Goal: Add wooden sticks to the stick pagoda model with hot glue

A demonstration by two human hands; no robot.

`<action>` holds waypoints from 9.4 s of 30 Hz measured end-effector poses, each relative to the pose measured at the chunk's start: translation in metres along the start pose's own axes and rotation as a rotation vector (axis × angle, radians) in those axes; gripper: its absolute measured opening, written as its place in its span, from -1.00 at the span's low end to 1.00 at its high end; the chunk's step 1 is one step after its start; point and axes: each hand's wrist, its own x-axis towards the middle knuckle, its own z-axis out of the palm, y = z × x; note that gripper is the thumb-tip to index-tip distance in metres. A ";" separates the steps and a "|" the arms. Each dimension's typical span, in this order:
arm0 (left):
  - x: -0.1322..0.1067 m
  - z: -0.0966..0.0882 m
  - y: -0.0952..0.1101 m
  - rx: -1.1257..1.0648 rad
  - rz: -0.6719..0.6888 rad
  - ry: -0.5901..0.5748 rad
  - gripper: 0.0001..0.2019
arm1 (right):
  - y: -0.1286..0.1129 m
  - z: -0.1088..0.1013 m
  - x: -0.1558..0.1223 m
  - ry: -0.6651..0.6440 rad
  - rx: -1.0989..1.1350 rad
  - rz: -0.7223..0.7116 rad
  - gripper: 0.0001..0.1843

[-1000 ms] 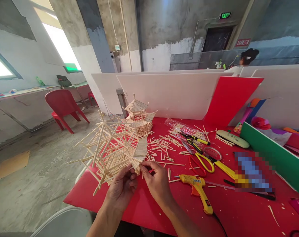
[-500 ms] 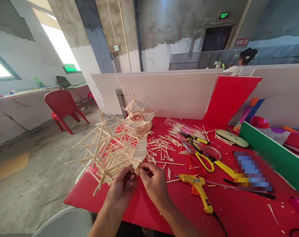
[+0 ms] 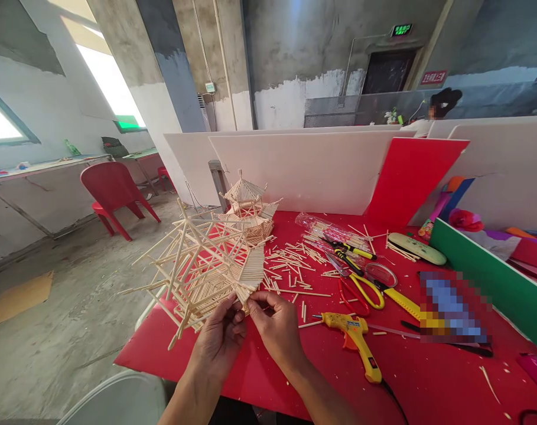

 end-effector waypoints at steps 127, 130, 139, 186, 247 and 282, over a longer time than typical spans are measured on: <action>-0.002 0.007 0.006 0.069 -0.003 0.068 -0.83 | -0.011 -0.029 -0.021 0.084 -0.145 -0.078 -0.78; -0.002 0.007 0.006 0.092 -0.015 0.079 -0.81 | -0.012 -0.029 -0.021 0.079 -0.145 -0.076 -0.78; -0.002 0.005 0.005 0.106 -0.019 0.087 -0.81 | -0.012 -0.028 -0.021 0.071 -0.156 -0.082 -0.79; 0.000 0.004 0.006 0.063 -0.034 0.063 -0.82 | -0.006 -0.021 -0.015 -0.050 -0.073 -0.054 -0.79; -0.005 0.008 0.009 0.072 -0.043 0.074 -0.84 | -0.031 -0.021 -0.012 0.068 -0.370 -0.451 -0.91; -0.003 0.006 0.007 0.073 -0.038 0.074 -0.83 | -0.028 -0.020 -0.012 0.070 -0.365 -0.391 -0.90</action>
